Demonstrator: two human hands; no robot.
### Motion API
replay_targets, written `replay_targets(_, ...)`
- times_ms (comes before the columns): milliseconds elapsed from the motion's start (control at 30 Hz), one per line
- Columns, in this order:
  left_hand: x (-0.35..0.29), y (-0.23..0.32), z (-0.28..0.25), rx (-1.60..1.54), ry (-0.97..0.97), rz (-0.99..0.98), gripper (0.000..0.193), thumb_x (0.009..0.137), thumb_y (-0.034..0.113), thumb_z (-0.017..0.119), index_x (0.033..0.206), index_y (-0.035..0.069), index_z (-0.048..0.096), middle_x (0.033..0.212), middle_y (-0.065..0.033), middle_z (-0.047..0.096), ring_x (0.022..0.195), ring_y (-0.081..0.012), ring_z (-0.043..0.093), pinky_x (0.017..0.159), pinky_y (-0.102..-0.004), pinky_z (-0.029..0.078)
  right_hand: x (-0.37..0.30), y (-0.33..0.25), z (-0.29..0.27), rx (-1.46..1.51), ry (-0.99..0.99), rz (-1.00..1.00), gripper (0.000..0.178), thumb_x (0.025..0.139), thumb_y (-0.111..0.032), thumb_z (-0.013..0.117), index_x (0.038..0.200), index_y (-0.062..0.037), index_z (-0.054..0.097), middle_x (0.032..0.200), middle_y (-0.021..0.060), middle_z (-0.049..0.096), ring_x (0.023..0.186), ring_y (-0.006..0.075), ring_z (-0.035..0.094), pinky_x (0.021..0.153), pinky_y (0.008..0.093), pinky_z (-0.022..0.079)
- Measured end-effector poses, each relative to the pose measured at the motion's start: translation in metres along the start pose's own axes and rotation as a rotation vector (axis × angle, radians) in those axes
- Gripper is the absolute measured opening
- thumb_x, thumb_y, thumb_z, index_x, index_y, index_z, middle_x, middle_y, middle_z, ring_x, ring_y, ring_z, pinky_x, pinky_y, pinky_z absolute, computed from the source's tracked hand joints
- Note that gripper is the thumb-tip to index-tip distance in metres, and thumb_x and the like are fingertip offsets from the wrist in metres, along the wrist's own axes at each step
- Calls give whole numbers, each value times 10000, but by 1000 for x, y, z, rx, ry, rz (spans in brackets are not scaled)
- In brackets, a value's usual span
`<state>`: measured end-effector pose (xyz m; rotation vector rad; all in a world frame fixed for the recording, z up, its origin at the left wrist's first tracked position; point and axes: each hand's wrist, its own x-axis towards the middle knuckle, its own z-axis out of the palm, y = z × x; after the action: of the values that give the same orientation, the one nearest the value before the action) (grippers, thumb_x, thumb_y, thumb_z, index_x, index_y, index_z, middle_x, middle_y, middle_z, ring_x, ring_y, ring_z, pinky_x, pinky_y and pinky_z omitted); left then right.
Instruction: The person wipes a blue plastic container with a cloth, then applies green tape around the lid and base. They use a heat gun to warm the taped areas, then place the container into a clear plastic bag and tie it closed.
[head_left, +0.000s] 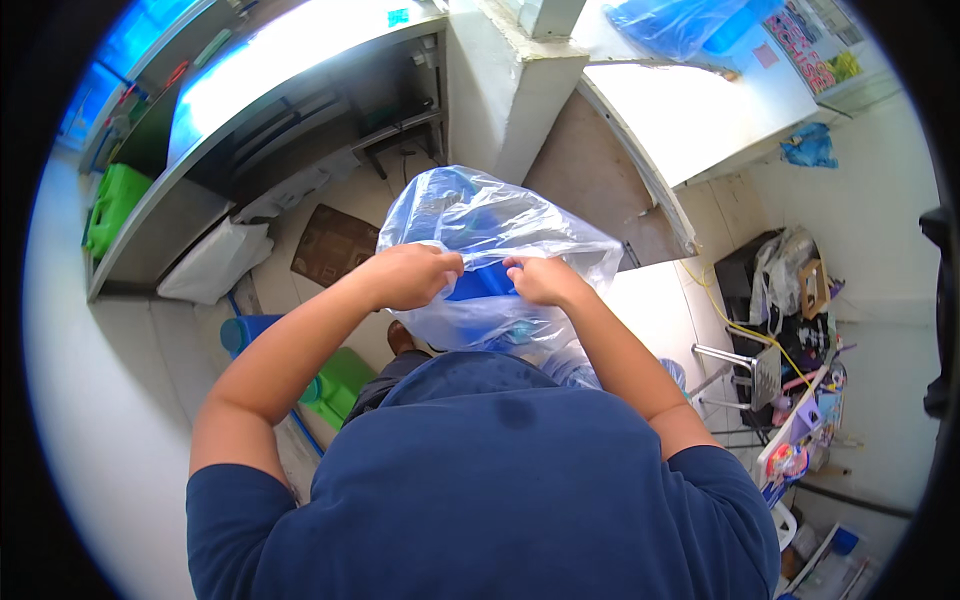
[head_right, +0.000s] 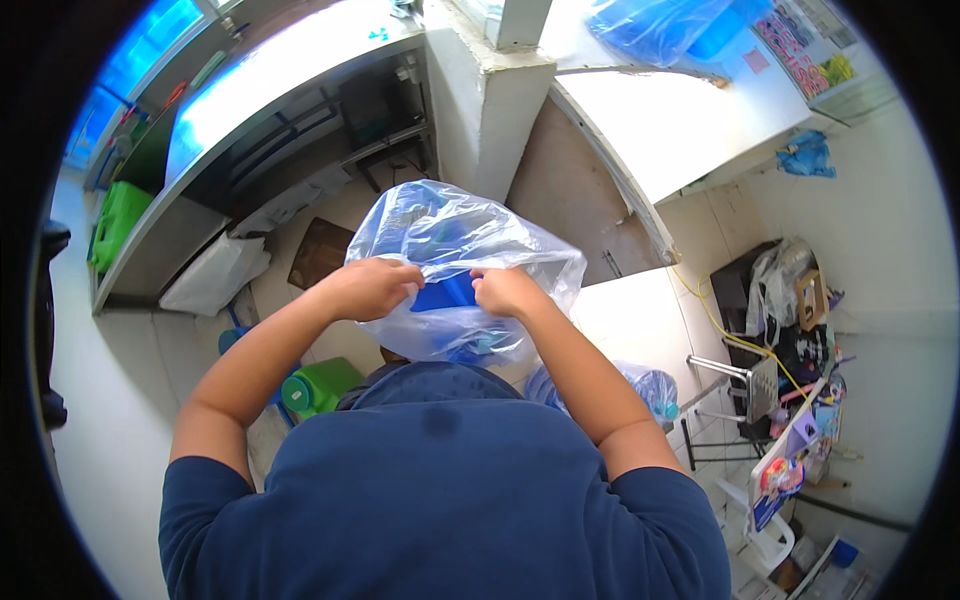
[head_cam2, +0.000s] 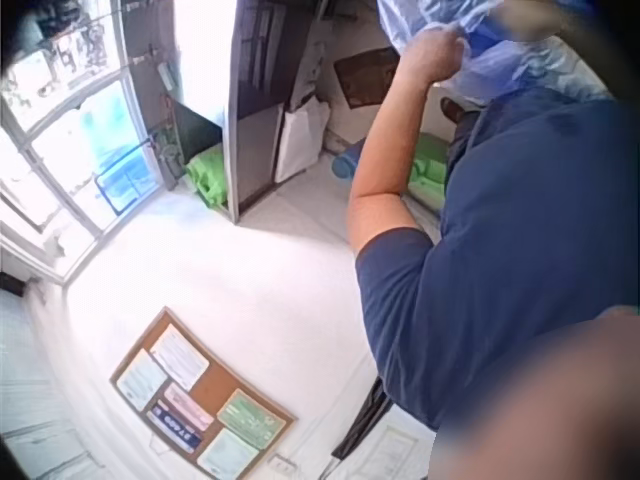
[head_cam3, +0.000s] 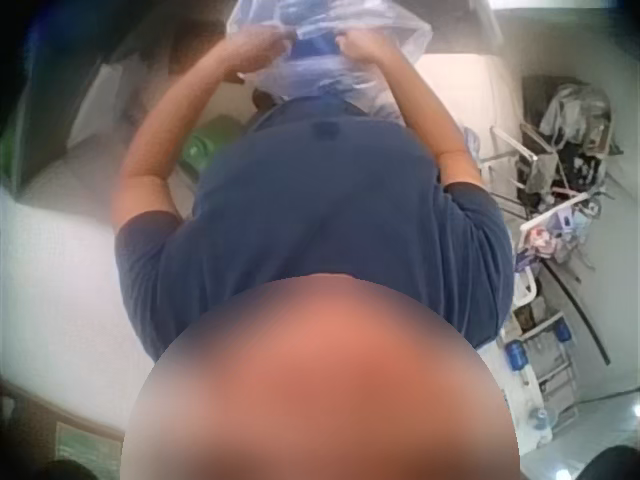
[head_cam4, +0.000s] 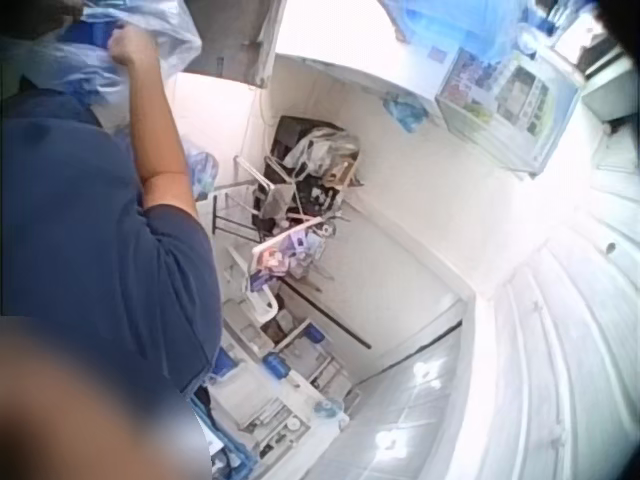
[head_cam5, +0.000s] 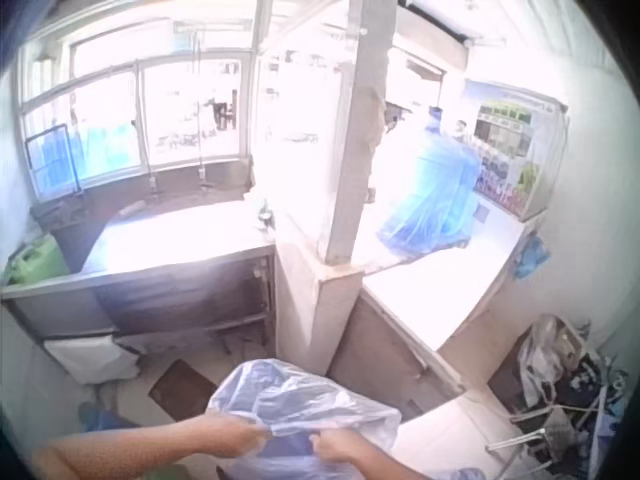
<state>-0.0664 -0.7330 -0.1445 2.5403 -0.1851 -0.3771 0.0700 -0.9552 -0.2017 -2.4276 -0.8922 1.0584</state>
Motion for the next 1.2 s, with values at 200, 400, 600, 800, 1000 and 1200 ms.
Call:
replay_targets(200, 41, -3, 99, 186, 502, -61, 681, 733, 138, 722, 1370, 196, 489, 1332, -162, 466, 1174, -373, 543, 985, -474, 451, 45, 23, 13, 431, -205, -16, 384, 864, -131, 702, 1237, -45, 663, 949, 47, 713, 838, 111, 635, 754, 277, 515)
replay_targets(400, 68, -5, 122, 280, 826, -4, 800, 726, 133, 709, 1469, 210, 423, 1405, -203, 412, 1278, -417, 423, 1066, -508, 360, 63, 35, 3, 413, -346, -9, 308, 846, -243, 762, 1113, -91, 739, 920, 37, 705, 798, 116, 618, 734, 291, 519)
replay_targets(600, 53, 15, 96, 259, 558, -15, 684, 809, 31, 627, 1450, 211, 470, 1466, -193, 422, 1370, -379, 405, 1118, -487, 361, 71, 38, 13, 356, -118, -100, 153, 922, -181, 623, 953, -57, 708, 891, 60, 716, 784, 188, 656, 759, 345, 537)
replay_targets(800, 29, 43, 38, -401, 523, 55, 318, 878, 19, 623, 1189, 61, 671, 1146, -168, 667, 1067, -301, 653, 880, -371, 554, 74, 38, -32, 1243, -135, 157, 153, 906, -2, 476, 873, -26, 623, 744, 66, 621, 592, 149, 598, 517, 313, 513)
replay_targets(1000, 81, 26, 38, -51, 359, -212, 467, 817, 266, 750, 1206, 48, 611, 1335, -172, 547, 1196, -349, 561, 1043, -430, 440, 69, 15, -43, 873, -61, -44, 214, 789, -124, 714, 966, -12, 671, 761, 48, 619, 570, 129, 529, 484, 277, 404)
replay_targets(1200, 81, 1, -14, 117, 644, -264, 392, 769, 214, 775, 1126, 102, 657, 1303, -148, 549, 1126, -368, 577, 991, -407, 478, 41, 35, -52, -301, -96, -92, 458, 771, -287, 817, 1122, -37, 661, 950, 76, 706, 802, 144, 672, 738, 285, 552)
